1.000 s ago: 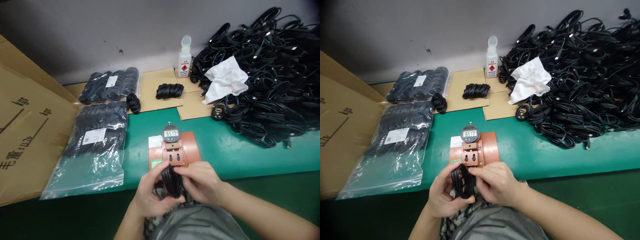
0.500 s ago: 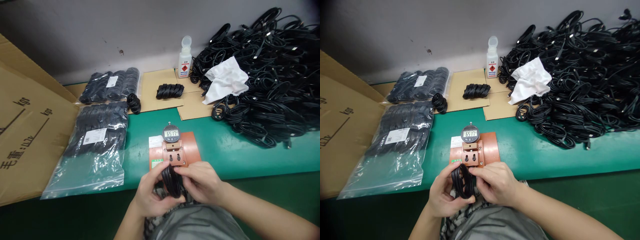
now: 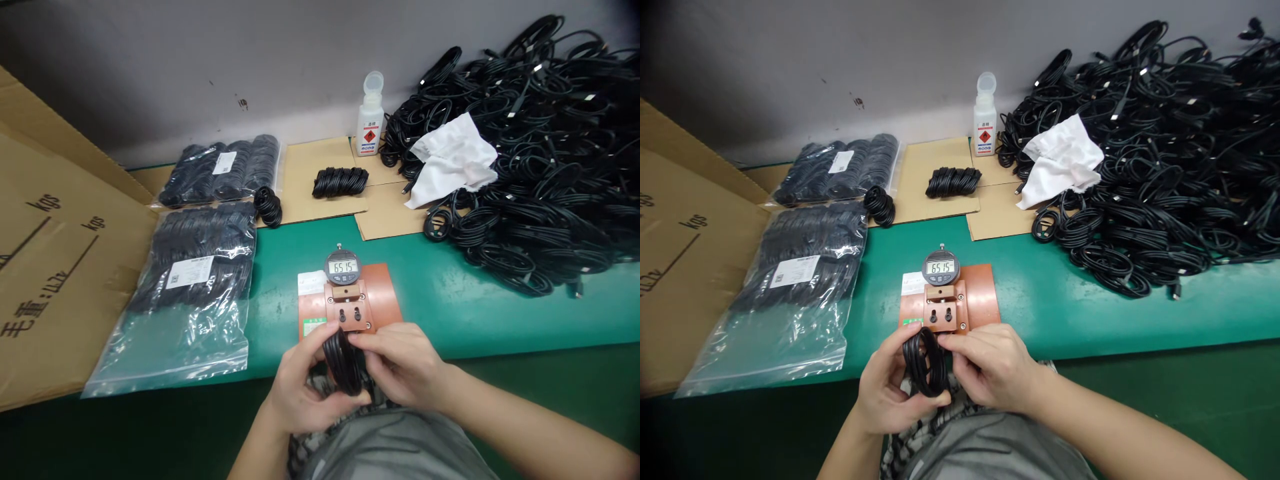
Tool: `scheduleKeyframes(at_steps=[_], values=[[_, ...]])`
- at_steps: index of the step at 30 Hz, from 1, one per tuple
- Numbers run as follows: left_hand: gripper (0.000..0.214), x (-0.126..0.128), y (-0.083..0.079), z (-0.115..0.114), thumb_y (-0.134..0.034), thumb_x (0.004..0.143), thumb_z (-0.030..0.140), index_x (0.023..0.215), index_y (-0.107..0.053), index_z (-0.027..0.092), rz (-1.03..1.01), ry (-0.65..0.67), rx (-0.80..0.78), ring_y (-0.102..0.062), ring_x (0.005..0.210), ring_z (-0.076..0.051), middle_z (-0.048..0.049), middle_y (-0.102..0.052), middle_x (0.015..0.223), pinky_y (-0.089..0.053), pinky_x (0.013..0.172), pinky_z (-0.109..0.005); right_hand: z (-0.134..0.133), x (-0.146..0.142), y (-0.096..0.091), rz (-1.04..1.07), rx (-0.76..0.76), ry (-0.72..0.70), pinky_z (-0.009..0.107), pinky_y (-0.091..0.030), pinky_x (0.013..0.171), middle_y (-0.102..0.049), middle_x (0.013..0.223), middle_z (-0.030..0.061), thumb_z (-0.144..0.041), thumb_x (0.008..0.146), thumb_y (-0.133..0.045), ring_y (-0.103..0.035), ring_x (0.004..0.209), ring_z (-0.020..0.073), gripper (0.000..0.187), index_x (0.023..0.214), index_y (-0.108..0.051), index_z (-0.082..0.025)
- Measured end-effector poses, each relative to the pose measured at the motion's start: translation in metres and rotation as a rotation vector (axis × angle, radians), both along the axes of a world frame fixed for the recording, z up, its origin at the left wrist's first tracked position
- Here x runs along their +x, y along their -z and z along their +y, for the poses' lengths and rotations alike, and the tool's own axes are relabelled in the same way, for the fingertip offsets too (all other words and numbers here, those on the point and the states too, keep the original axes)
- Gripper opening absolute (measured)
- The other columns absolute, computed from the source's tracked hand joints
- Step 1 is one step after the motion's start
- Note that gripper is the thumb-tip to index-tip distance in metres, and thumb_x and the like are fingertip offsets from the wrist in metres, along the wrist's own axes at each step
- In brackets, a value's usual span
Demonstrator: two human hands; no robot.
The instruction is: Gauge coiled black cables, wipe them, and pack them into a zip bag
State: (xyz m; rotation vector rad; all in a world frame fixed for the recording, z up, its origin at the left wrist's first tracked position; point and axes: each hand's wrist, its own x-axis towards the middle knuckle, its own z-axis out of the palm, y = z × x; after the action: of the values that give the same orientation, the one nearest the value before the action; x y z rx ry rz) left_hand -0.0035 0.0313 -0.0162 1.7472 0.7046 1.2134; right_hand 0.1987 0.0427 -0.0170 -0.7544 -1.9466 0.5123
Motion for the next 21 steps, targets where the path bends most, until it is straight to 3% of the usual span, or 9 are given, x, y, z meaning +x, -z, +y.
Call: scheduleKeyframes(at_steps=[21], values=[[0.089,0.0001,-0.0002,-0.0001,-0.088,0.076,0.024,0.152,-0.041,0.019,0.005,-0.016,-0.010,-0.070,0.066,-0.015,-0.0035,-0.071,0.089,-0.062,0.062,-0.023,-0.0006,0.0000,-0.0029,0.004,-0.014,0.013,0.024,-0.049,0.048,-0.074,0.070,0.0015,-0.003,0.088,-0.052,-0.064,0.050,0.0133,0.033,0.116,-0.064,-0.016]])
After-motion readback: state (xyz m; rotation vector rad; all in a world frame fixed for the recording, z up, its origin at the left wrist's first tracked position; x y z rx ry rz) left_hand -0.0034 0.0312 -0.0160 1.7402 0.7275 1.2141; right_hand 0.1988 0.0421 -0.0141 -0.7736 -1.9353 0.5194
